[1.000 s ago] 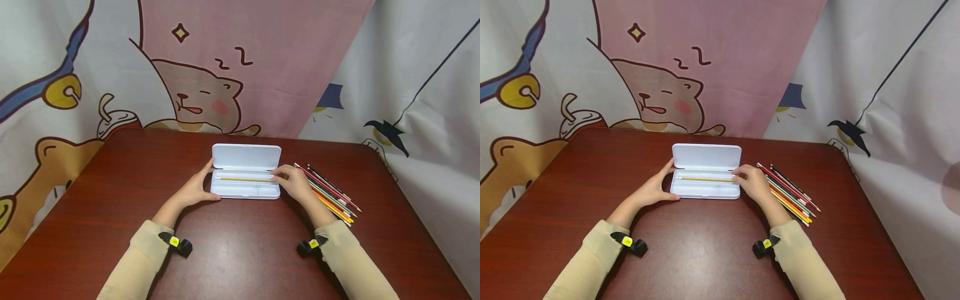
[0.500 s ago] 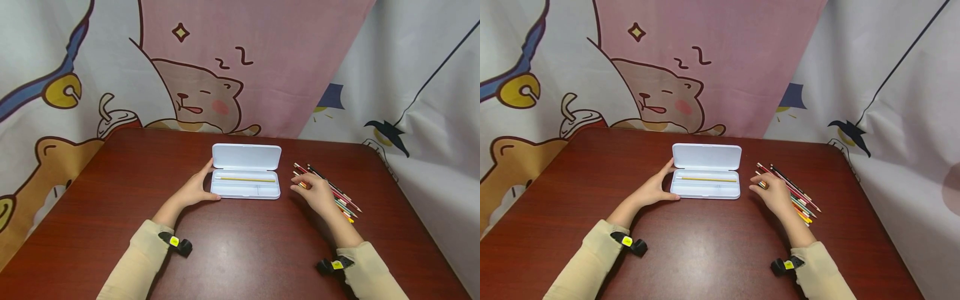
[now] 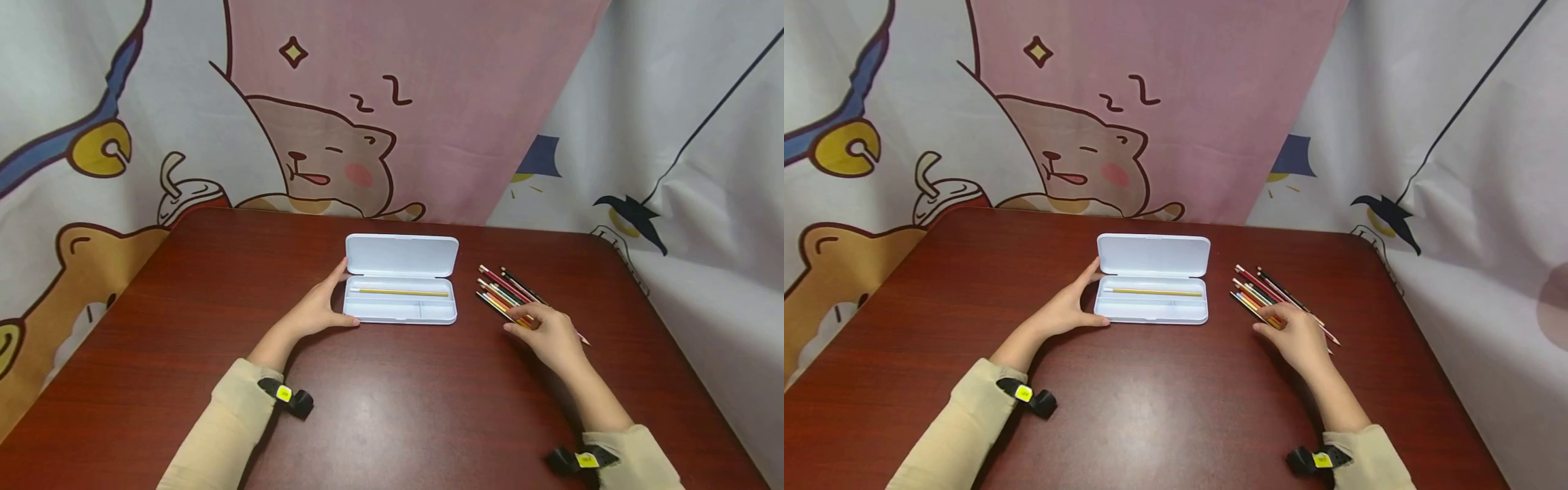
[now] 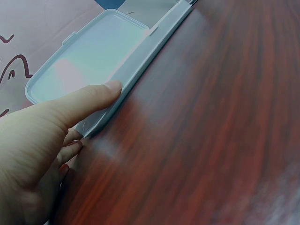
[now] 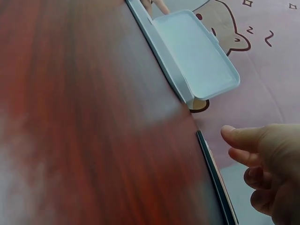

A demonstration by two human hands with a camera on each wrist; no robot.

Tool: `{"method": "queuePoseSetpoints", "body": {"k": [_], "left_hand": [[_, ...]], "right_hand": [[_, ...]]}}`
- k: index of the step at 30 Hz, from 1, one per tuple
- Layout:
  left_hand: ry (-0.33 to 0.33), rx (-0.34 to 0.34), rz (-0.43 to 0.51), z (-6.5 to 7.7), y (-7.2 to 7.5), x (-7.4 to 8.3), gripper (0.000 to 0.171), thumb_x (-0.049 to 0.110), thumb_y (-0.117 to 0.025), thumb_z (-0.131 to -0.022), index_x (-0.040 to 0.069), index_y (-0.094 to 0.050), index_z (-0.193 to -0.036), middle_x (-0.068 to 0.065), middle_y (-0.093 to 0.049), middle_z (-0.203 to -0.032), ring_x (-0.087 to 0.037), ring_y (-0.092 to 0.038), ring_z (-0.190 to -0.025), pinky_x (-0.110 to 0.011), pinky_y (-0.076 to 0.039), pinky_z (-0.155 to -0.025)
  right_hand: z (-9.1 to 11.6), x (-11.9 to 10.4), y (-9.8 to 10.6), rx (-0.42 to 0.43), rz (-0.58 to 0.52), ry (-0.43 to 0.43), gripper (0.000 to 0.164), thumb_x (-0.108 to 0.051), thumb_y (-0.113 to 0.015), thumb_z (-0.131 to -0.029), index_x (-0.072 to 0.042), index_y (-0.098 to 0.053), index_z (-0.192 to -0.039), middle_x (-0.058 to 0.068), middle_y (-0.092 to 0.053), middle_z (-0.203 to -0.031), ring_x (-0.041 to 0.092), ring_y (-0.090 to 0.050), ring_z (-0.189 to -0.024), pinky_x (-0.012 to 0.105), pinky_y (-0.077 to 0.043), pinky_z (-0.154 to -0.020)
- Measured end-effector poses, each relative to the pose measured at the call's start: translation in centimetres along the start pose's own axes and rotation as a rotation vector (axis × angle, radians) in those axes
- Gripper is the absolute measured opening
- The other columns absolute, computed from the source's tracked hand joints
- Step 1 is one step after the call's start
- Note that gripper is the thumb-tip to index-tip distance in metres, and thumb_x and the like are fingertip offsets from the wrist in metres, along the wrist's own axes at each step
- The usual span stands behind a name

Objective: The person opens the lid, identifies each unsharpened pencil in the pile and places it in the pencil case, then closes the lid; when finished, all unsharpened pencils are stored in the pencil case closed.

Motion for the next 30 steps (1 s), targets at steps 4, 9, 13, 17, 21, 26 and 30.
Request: {"method": "queuePoseSetpoints", "body": {"k": [4,9,13,17,21,26,30], "left_hand": [[0.004,-0.002,0.005,0.0,0.0,0.1,0.125,0.017,-0.091,-0.064,0.012,-0.005,-0.155,-0.014,-0.047,-0.140,-0.025,-0.036,-0.133,-0.046,-0.018,-0.110],[0.005,0.001,0.007,0.0,0.0,0.1,0.125,0.017,-0.091,-0.064,0.011,-0.005,-0.155,-0.014,-0.047,-0.140,-0.026,-0.036,-0.133,-0.046,-0.018,-0.110],[0.011,0.002,0.009,0.0,0.0,0.0,0.124,0.017,-0.090,-0.064,0.011,-0.005,-0.155,-0.013,-0.047,-0.140,-0.025,-0.035,-0.133,-0.046,-0.017,-0.110],[0.004,0.002,0.016,0.0,0.0,0.0,0.124,0.017,-0.090,-0.064,0.011,-0.006,-0.155,-0.013,-0.047,-0.140,-0.025,-0.036,-0.133,-0.046,-0.018,-0.110],[-0.006,0.000,0.017,0.0,-0.1,0.0,0.124,0.018,-0.090,-0.064,0.012,-0.005,-0.155,-0.014,-0.047,-0.140,-0.025,-0.036,-0.132,-0.046,-0.018,-0.110],[-0.005,0.002,0.018,0.0,0.0,0.0,0.124,0.018,-0.090,-0.065,0.011,-0.006,-0.155,-0.014,-0.047,-0.139,-0.026,-0.036,-0.132,-0.047,-0.018,-0.110],[-0.003,0.002,0.020,0.0,0.0,0.0,0.124,0.019,-0.090,-0.065,0.011,-0.006,-0.155,-0.014,-0.047,-0.140,-0.026,-0.036,-0.133,-0.047,-0.017,-0.110]], "right_hand": [[0.9,0.8,0.3,-0.022,0.024,-0.024,0.021,-0.018,-0.079,-0.079,-0.010,-0.074,-0.098,0.004,-0.070,-0.096,0.023,-0.061,-0.080,0.038,-0.045,-0.065],[1.8,1.5,0.6,-0.034,0.044,-0.036,0.022,-0.018,-0.079,-0.079,-0.009,-0.074,-0.098,0.008,-0.069,-0.098,0.030,-0.062,-0.089,0.047,-0.045,-0.071],[2.2,1.9,0.7,-0.041,0.052,-0.048,0.021,-0.017,-0.080,-0.078,-0.009,-0.073,-0.097,0.010,-0.069,-0.098,0.032,-0.061,-0.091,0.050,-0.045,-0.074],[2.5,2.1,0.8,-0.030,0.061,-0.057,0.020,-0.015,-0.080,-0.078,-0.011,-0.074,-0.097,0.008,-0.069,-0.098,0.031,-0.063,-0.089,0.050,-0.047,-0.073],[2.6,2.2,0.9,-0.007,0.073,-0.054,0.020,-0.013,-0.080,-0.077,-0.011,-0.074,-0.096,0.007,-0.069,-0.097,0.029,-0.063,-0.085,0.047,-0.047,-0.070],[2.6,2.4,0.9,-0.018,0.069,-0.087,0.019,-0.015,-0.080,-0.078,-0.012,-0.074,-0.095,0.006,-0.070,-0.095,0.028,-0.065,-0.084,0.047,-0.047,-0.068],[2.7,2.3,0.7,-0.039,0.068,-0.123,0.018,-0.019,-0.079,-0.079,-0.013,-0.074,-0.095,0.006,-0.071,-0.094,0.029,-0.065,-0.085,0.048,-0.047,-0.067]]}}
Point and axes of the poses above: each hand's wrist, its own z-axis away from the middle knuckle, its own y-axis out of the back of the hand, x = y × z, the point moved 4 cm from there along -z, towards the middle knuckle
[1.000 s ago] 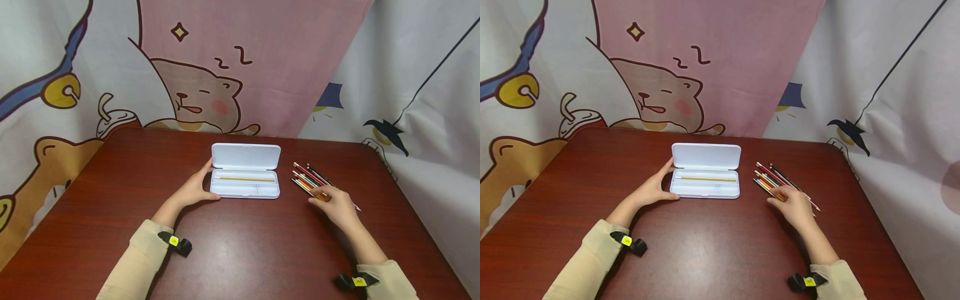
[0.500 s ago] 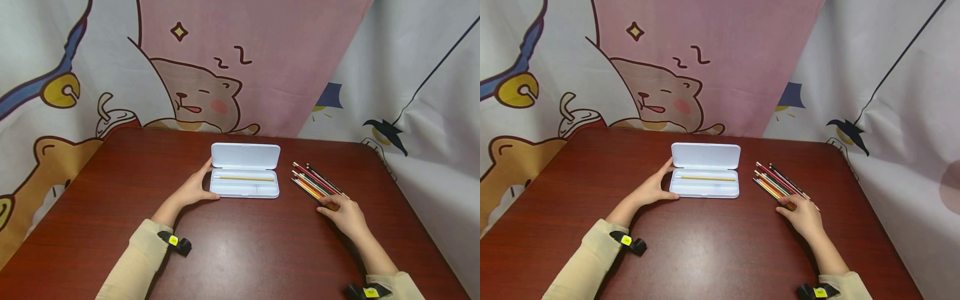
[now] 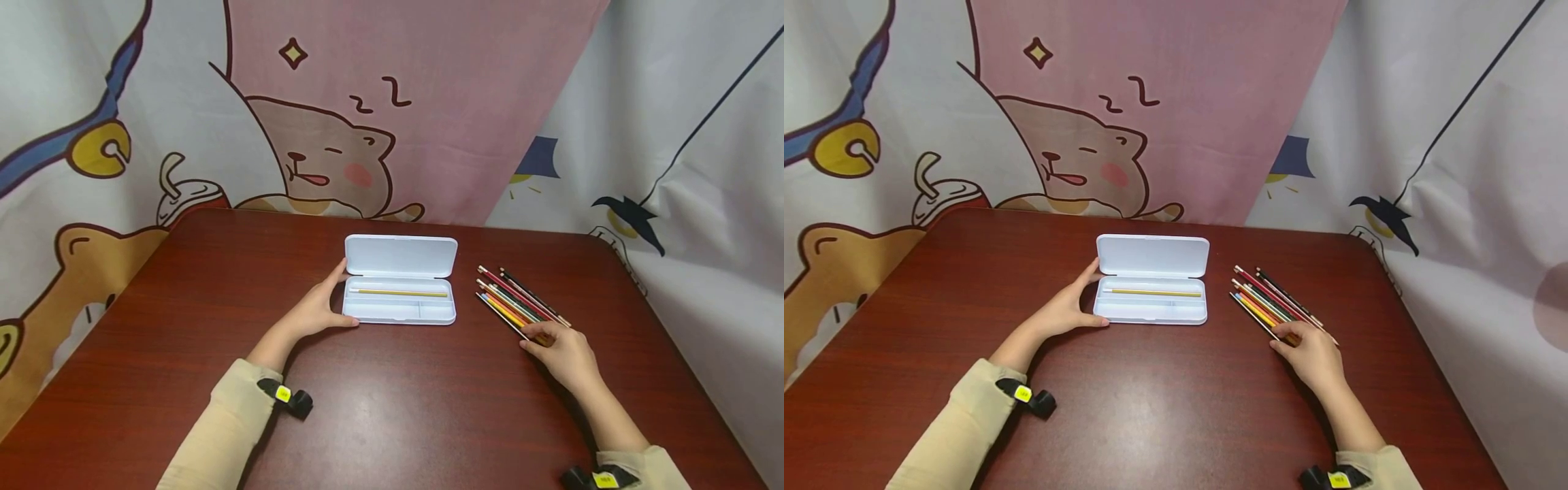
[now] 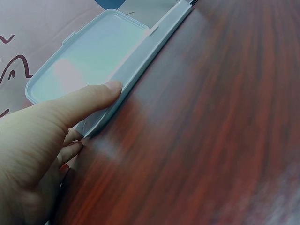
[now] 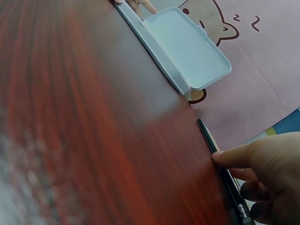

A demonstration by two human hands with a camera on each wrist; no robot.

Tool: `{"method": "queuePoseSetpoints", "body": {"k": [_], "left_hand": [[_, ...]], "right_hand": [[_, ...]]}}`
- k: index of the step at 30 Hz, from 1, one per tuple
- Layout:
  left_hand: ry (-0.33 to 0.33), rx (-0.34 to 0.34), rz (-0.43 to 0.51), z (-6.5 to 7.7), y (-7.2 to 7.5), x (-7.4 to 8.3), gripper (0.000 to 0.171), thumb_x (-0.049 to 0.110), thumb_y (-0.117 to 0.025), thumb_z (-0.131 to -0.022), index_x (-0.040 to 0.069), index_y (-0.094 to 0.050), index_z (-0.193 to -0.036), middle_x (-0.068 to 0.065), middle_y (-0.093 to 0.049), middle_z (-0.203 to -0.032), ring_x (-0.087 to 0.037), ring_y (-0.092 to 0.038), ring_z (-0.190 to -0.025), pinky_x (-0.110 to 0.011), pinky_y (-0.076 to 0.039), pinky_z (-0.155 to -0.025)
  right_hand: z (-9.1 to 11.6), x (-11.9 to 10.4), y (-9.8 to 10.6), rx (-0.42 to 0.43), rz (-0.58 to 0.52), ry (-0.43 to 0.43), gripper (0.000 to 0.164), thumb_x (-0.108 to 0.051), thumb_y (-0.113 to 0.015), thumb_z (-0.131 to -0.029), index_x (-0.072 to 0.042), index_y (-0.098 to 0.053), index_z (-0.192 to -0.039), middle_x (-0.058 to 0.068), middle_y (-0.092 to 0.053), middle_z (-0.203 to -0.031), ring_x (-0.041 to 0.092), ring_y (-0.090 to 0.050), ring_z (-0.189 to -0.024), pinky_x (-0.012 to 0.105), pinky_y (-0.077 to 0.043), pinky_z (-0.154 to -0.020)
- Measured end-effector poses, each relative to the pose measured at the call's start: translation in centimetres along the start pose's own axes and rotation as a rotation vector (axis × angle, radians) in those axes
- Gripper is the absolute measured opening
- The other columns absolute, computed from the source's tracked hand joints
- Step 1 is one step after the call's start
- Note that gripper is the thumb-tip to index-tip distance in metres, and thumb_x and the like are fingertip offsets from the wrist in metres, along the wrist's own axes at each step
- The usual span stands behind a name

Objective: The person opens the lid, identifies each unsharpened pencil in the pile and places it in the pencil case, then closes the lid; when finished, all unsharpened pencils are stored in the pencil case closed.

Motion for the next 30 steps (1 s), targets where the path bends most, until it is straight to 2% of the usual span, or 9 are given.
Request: {"method": "queuePoseSetpoints", "body": {"k": [8,18,21,24,27,30], "left_hand": [[-0.006,0.000,0.007,0.0,-0.1,-0.1,0.124,0.019,-0.090,-0.065,0.012,-0.005,-0.155,-0.013,-0.047,-0.140,-0.026,-0.036,-0.133,-0.047,-0.017,-0.110],[-0.008,-0.002,0.002,0.0,0.0,-0.1,0.124,0.019,-0.090,-0.065,0.012,-0.005,-0.155,-0.014,-0.047,-0.140,-0.026,-0.036,-0.133,-0.047,-0.018,-0.110],[-0.005,-0.001,-0.002,0.0,0.0,-0.1,0.124,0.019,-0.090,-0.065,0.012,-0.005,-0.155,-0.013,-0.047,-0.140,-0.025,-0.036,-0.133,-0.046,-0.018,-0.110],[-0.008,0.002,-0.003,0.0,0.0,-0.1,0.124,0.019,-0.090,-0.065,0.012,-0.005,-0.155,-0.013,-0.047,-0.140,-0.026,-0.036,-0.133,-0.047,-0.018,-0.110],[-0.010,0.002,-0.001,0.0,0.0,-0.1,0.124,0.019,-0.090,-0.065,0.012,-0.005,-0.155,-0.014,-0.047,-0.140,-0.026,-0.036,-0.133,-0.047,-0.018,-0.110],[-0.006,0.000,-0.005,0.0,0.0,-0.2,0.124,0.018,-0.090,-0.065,0.012,-0.005,-0.155,-0.014,-0.047,-0.140,-0.026,-0.037,-0.132,-0.047,-0.018,-0.110]], "right_hand": [[0.1,-0.2,-0.1,0.023,0.026,0.003,0.012,-0.016,-0.077,-0.081,-0.013,-0.075,-0.092,0.010,-0.070,-0.097,0.036,-0.063,-0.091,0.053,-0.046,-0.066],[0.1,-0.7,-0.2,0.065,-0.006,0.053,0.009,-0.009,-0.075,-0.082,-0.010,-0.075,-0.090,0.010,-0.071,-0.093,0.034,-0.065,-0.089,0.052,-0.047,-0.071],[-0.1,-1.1,-0.2,0.084,-0.021,0.076,0.009,-0.008,-0.075,-0.081,-0.010,-0.075,-0.090,0.008,-0.071,-0.091,0.031,-0.065,-0.085,0.048,-0.047,-0.069],[-0.3,-1.7,-0.1,0.115,-0.019,0.113,0.010,-0.007,-0.076,-0.080,-0.011,-0.075,-0.088,0.004,-0.070,-0.087,0.022,-0.063,-0.074,0.039,-0.046,-0.063],[-0.6,-2.3,-0.1,0.139,-0.018,0.152,0.010,-0.007,-0.077,-0.078,-0.013,-0.075,-0.087,-0.001,-0.069,-0.083,0.012,-0.053,-0.063,0.031,-0.039,-0.056],[-1.0,-3.0,-0.1,0.147,-0.028,0.183,0.011,-0.006,-0.077,-0.078,-0.014,-0.075,-0.086,-0.004,-0.065,-0.077,0.008,-0.044,-0.056,0.029,-0.034,-0.052]]}}
Point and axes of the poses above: each hand's wrist, its own z-axis away from the middle knuckle, its own y-axis out of the back of the hand, x = y × z, the point moved 4 cm from there along -z, towards the middle knuckle
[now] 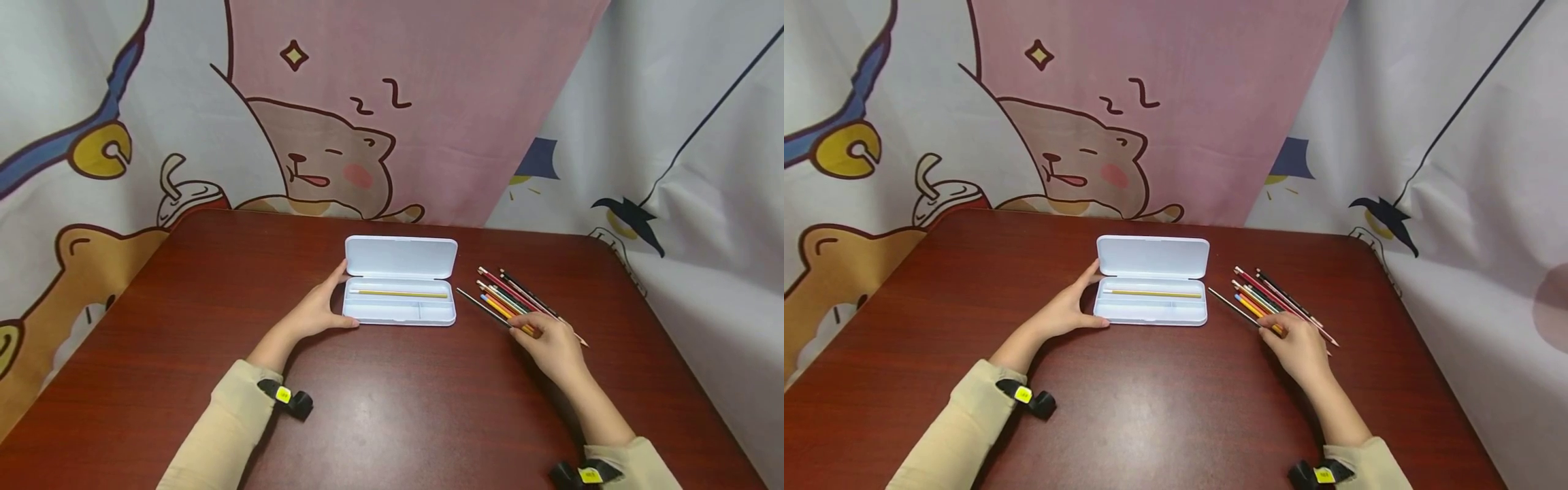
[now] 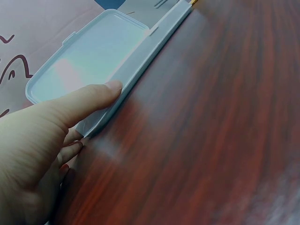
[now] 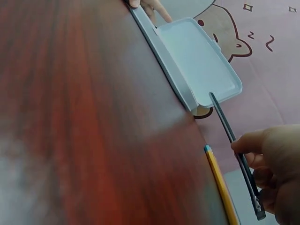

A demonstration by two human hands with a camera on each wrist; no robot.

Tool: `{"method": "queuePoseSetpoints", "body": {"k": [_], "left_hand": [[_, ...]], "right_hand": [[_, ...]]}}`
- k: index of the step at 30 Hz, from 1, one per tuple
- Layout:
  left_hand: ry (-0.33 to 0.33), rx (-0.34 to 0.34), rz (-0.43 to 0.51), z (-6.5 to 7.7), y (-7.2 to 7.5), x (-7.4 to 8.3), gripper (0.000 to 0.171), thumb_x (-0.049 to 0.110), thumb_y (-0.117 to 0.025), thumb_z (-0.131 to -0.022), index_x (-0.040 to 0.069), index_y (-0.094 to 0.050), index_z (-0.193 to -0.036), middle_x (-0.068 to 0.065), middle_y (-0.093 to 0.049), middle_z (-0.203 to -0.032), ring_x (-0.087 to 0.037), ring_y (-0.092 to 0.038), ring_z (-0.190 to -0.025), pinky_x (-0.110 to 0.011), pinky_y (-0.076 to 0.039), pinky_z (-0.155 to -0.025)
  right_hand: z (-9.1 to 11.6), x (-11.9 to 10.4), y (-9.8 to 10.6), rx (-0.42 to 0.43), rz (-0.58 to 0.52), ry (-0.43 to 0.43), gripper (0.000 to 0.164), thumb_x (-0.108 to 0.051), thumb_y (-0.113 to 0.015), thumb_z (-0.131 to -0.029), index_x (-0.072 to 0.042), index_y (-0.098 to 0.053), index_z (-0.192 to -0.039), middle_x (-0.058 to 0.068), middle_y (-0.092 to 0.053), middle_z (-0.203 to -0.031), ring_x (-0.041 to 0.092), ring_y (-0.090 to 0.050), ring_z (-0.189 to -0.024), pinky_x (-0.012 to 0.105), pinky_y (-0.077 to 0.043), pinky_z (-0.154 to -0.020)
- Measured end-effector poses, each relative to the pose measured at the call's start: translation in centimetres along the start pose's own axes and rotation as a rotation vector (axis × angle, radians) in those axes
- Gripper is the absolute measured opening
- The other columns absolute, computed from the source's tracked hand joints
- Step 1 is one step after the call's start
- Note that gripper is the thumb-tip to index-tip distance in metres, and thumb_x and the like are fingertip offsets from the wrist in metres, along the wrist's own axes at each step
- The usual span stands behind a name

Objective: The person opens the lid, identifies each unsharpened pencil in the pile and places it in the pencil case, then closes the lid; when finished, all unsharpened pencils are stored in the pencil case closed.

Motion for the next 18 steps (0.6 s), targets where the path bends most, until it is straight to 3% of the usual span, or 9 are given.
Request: {"method": "queuePoseSetpoints", "body": {"k": [7,18], "left_hand": [[0.006,0.001,-0.013,0.0,-0.1,0.0,0.125,0.019,-0.091,-0.064,0.012,-0.006,-0.155,-0.013,-0.047,-0.140,-0.026,-0.037,-0.132,-0.046,-0.018,-0.110],[0.003,0.000,-0.017,-0.1,-0.1,0.1,0.125,0.019,-0.091,-0.064,0.013,-0.005,-0.155,-0.012,-0.047,-0.140,-0.025,-0.037,-0.133,-0.047,-0.019,-0.110]], "right_hand": [[-1.4,-1.5,-0.7,-0.015,-0.044,0.049,0.012,-0.006,-0.077,-0.079,-0.015,-0.075,-0.087,-0.005,-0.064,-0.079,0.008,-0.043,-0.054,0.027,-0.033,-0.049],[-4.4,-4.6,-2.7,-0.083,-0.129,0.187,0.014,-0.008,-0.077,-0.079,-0.016,-0.076,-0.091,-0.002,-0.070,-0.094,0.013,-0.061,-0.078,0.031,-0.044,-0.063]]}}
Point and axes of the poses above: each hand's wrist, its own z-axis away from the middle knuckle, its own y-axis out of the back of the hand, x = y × z, the point moved 4 cm from there along -z, towards the middle knuckle
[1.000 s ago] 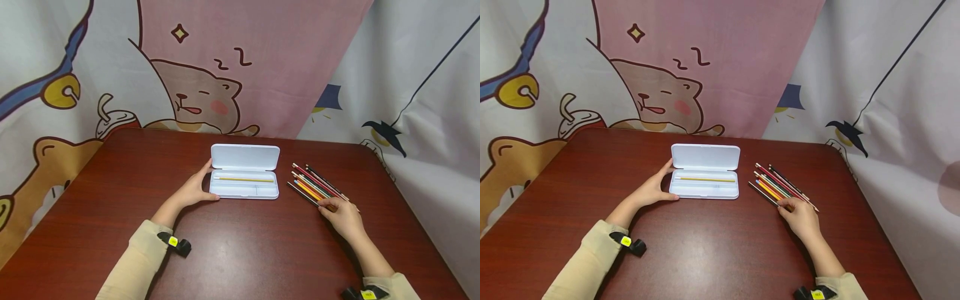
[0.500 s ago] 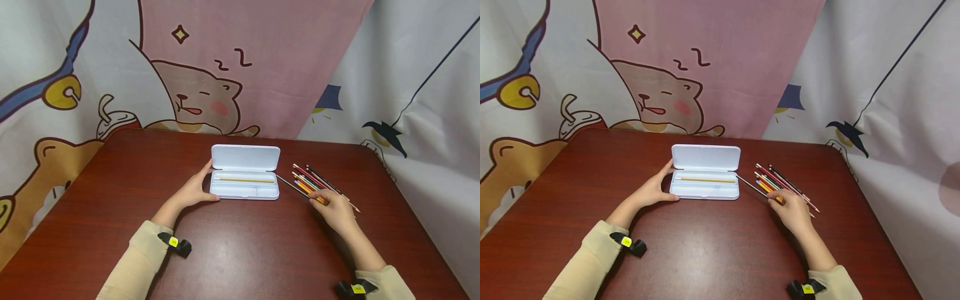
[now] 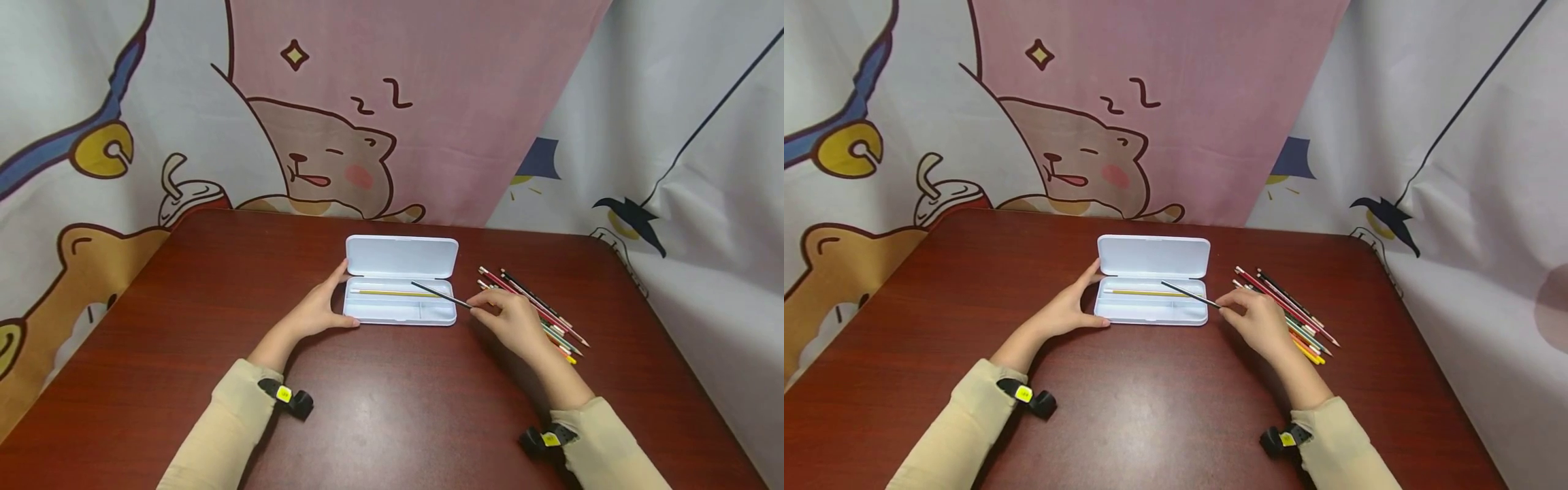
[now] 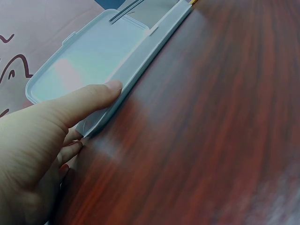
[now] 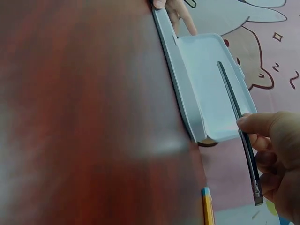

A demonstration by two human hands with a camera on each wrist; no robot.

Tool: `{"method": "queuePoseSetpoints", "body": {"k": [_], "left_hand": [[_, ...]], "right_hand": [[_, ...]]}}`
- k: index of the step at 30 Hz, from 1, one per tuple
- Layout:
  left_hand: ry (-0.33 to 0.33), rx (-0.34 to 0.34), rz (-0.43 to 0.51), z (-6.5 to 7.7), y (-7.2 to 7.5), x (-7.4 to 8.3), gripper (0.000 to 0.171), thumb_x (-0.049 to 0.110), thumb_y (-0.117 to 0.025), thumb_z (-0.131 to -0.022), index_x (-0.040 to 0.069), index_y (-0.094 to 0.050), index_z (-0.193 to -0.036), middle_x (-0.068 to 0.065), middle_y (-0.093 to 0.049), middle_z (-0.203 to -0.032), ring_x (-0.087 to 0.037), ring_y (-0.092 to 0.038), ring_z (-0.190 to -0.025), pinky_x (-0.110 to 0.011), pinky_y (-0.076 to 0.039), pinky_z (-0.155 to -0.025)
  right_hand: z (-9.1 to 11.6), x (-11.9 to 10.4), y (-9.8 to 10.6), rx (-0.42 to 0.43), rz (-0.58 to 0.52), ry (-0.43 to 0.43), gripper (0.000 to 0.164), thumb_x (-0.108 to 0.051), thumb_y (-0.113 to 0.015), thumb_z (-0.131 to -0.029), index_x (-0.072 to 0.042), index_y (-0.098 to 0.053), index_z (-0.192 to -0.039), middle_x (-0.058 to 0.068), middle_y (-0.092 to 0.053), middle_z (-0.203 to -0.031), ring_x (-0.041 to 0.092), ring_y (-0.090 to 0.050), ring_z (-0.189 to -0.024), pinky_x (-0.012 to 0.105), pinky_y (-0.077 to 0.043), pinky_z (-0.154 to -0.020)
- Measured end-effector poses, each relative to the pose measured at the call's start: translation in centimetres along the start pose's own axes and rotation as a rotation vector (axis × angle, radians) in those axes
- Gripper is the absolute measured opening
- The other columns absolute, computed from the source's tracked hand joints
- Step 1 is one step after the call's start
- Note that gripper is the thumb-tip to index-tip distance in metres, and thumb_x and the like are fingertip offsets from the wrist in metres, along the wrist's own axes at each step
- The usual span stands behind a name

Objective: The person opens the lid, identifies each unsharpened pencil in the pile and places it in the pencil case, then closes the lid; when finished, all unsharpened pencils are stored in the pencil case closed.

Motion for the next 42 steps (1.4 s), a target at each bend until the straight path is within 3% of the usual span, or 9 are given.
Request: {"method": "queuePoseSetpoints", "body": {"k": [19,42], "left_hand": [[-0.006,0.002,-0.015,0.0,0.2,0.1,0.124,0.019,-0.090,-0.064,0.012,-0.006,-0.155,-0.012,-0.048,-0.140,-0.025,-0.037,-0.133,-0.046,-0.019,-0.110],[-0.003,0.006,-0.025,0.1,0.1,0.1,0.124,0.019,-0.091,-0.064,0.014,-0.006,-0.155,-0.011,-0.049,-0.139,-0.025,-0.038,-0.132,-0.045,-0.020,-0.110]], "right_hand": [[-5.3,-2.4,-4.1,-0.162,-0.070,0.045,0.012,-0.009,-0.076,-0.081,-0.017,-0.076,-0.091,-0.004,-0.068,-0.091,0.009,-0.046,-0.058,0.028,-0.037,-0.049],[-7.7,-2.6,-8.6,-0.288,0.007,0.013,0.010,-0.016,-0.074,-0.083,-0.020,-0.077,-0.092,-0.007,-0.068,-0.091,0.009,-0.051,-0.067,0.031,-0.043,-0.060]]}}
Point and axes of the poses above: each hand's wrist, its own z-axis away from the middle knuckle, its own y-axis out of the back of the hand, x = y × z, the point moved 4 cm from there along -z, towards the middle knuckle
